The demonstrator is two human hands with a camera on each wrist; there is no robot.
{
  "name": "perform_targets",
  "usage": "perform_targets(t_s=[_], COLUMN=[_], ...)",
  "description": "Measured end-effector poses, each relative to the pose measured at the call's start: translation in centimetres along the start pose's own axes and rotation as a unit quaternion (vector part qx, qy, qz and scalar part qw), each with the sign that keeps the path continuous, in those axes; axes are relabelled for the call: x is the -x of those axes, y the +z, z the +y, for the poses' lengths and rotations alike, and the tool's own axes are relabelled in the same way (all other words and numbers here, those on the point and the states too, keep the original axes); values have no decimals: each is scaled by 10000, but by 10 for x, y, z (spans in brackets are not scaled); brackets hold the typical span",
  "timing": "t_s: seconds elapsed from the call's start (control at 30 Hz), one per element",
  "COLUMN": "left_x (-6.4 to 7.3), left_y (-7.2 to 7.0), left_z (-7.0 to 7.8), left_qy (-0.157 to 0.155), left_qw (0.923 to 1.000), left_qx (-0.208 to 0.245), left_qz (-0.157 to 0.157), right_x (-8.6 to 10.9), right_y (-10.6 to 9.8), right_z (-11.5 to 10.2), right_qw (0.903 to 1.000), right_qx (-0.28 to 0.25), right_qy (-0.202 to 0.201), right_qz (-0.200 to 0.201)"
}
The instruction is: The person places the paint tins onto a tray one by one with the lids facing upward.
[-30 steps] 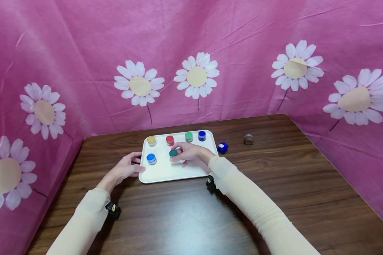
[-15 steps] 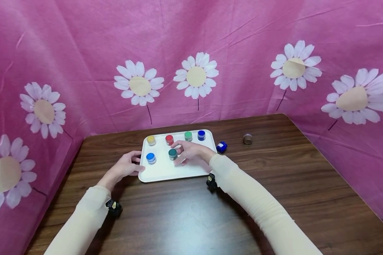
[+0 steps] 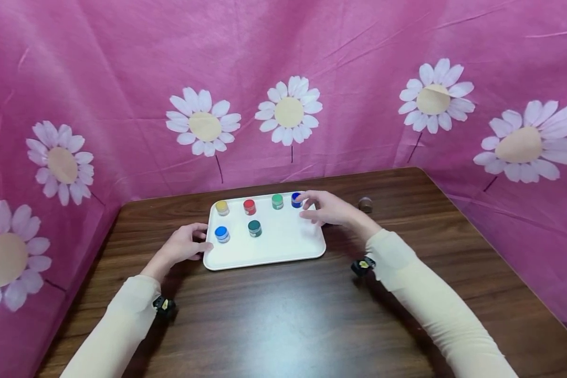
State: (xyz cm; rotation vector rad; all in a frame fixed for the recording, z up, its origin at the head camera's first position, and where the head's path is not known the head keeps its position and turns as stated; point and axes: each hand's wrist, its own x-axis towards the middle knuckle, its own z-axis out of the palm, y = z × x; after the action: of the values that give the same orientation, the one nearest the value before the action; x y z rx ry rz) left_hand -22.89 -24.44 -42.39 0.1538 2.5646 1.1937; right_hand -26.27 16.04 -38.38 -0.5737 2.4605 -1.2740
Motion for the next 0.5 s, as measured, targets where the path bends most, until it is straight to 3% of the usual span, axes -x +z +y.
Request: perform_targets(t_s=[0.1, 0.2, 0.5], left_x=[2, 4, 16], left_y=[-1, -1, 5], left_z=[1, 1, 2], left_qy=[668, 1172, 1606], left_qw=[9920, 9785, 9760], left_qx=[-1036, -1645, -1449], left_qz=[267, 423, 258], right_x=[12, 21, 29], right_y=[-16, -28, -41], right_z=[18, 35, 73], right_qw=[9996, 9994, 9993], right_qx=[133, 130, -318], right_qy=[-232, -316, 21], right_qz=[29, 34, -214])
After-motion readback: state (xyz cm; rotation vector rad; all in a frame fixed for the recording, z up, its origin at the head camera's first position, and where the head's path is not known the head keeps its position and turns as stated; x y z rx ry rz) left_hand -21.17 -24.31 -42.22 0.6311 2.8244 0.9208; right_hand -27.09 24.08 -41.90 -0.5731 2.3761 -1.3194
